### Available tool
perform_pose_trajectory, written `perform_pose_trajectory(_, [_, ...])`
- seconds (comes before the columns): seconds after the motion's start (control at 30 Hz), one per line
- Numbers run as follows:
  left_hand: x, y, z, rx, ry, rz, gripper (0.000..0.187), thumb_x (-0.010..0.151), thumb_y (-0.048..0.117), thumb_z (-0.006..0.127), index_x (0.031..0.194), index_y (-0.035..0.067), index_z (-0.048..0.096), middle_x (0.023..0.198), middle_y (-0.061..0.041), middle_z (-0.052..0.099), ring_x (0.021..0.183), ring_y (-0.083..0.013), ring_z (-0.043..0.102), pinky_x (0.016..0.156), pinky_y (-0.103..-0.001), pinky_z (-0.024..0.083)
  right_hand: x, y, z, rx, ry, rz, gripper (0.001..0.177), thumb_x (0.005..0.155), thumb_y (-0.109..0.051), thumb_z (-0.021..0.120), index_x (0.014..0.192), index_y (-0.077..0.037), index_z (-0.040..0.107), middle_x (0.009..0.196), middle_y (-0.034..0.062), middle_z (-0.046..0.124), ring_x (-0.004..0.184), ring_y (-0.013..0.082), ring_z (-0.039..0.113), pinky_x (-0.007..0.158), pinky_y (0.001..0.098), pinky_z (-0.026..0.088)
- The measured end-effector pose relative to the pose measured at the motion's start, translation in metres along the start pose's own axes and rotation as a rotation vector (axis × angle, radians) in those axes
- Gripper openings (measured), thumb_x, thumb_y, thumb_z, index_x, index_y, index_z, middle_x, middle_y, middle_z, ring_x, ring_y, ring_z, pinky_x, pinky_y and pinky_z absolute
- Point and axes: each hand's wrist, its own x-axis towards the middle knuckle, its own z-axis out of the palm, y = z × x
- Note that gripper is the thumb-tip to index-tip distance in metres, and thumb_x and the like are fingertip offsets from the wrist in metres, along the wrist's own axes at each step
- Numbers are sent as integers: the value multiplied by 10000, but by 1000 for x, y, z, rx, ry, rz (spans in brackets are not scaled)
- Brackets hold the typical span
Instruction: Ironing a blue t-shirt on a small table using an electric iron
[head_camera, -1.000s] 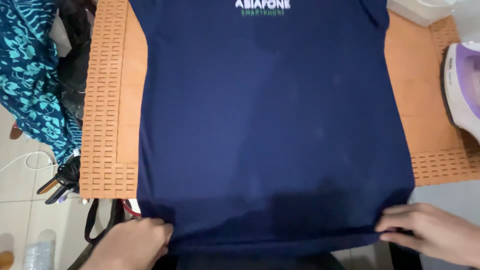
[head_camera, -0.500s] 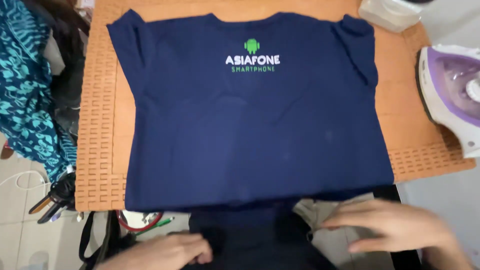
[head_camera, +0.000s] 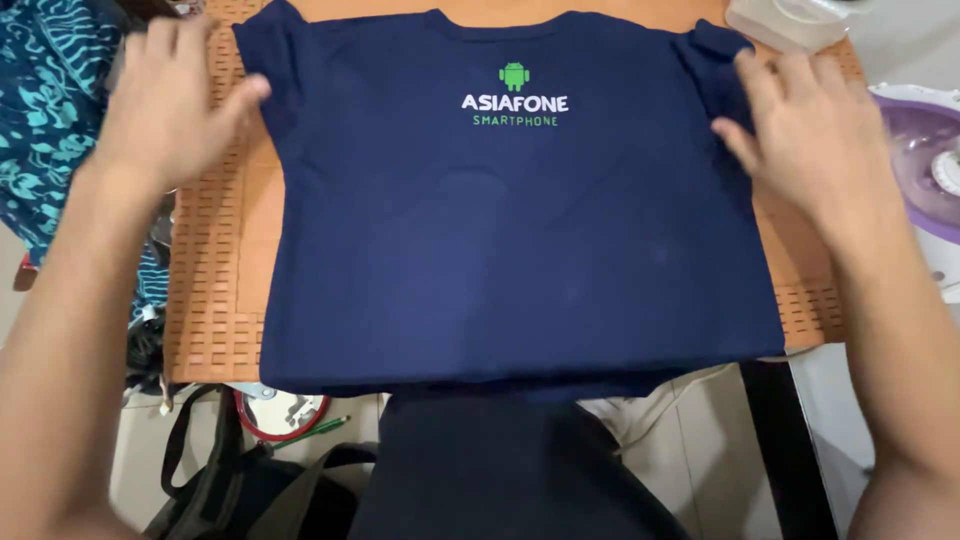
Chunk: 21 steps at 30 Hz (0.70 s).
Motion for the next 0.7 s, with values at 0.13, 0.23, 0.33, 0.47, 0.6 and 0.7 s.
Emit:
perform_pose_trajectory(0.13, [39, -30, 24, -142, 118, 147, 414, 1198, 209, 637, 1422, -139, 617, 1306, -335, 660, 1142, -495, 624, 888, -587, 472, 39, 6, 13, 265, -167, 109, 680, 1103, -570, 585, 1533, -43, 557, 1207, 214, 690, 1036, 466, 682, 619, 569, 658])
perform_pose_trajectory(0.23, [59, -18, 33, -237, 42, 76, 591, 1129, 303, 611, 1557, -60, 426, 1499, -391, 450, 1325, -580, 396, 1040, -629, 343, 62, 7, 39, 507, -249, 196, 789, 1041, -654, 593, 1521, -32, 523, 1313, 328, 624, 1014, 599, 681, 819, 710, 496])
perform_pose_trajectory(0.33, [65, -25, 56, -111, -185, -170, 561, 1083, 459, 617, 1451, 39, 565, 1416, -364, 452, 1267, -600, 362, 902, -769, 395, 70, 9, 73, 503, -342, 184, 630, 1016, -494, 711, 1316, 31, 533, 1229, 285, 663, 986, 530, 686, 678, 622, 577])
perform_pose_trajectory(0.47, [64, -60, 75, -4, 67, 13, 274, 1030, 307, 729, 1088, 40, 751, 1143, -264, 622, 1025, -480, 566, 816, -585, 505, 64, 25, 91, 439, -333, 163, 422, 884, -227, 669, 1281, -85, 685, 1052, 263, 773, 952, 493, 724, 726, 569, 585])
perform_pose_trajectory(0.6, [50, -66, 46, -223, 69, 46, 223, 1085, 164, 706, 910, 61, 614, 847, -74, 598, 777, -224, 530, 743, -417, 389, 36, 46, 91, -71, -241, 260, 398, 839, -282, 639, 1222, -219, 728, 796, 104, 816, 662, 364, 818, 501, 432, 597])
perform_pose_trajectory(0.7, [43, -52, 18, -691, -22, 4, 364, 1334, -16, 612, 996, 53, 499, 1036, -30, 579, 989, -108, 534, 850, -304, 428, 11, 68, 113, -83, -264, 264, 353, 880, -306, 653, 1225, -257, 704, 835, 68, 810, 709, 338, 817, 524, 429, 600])
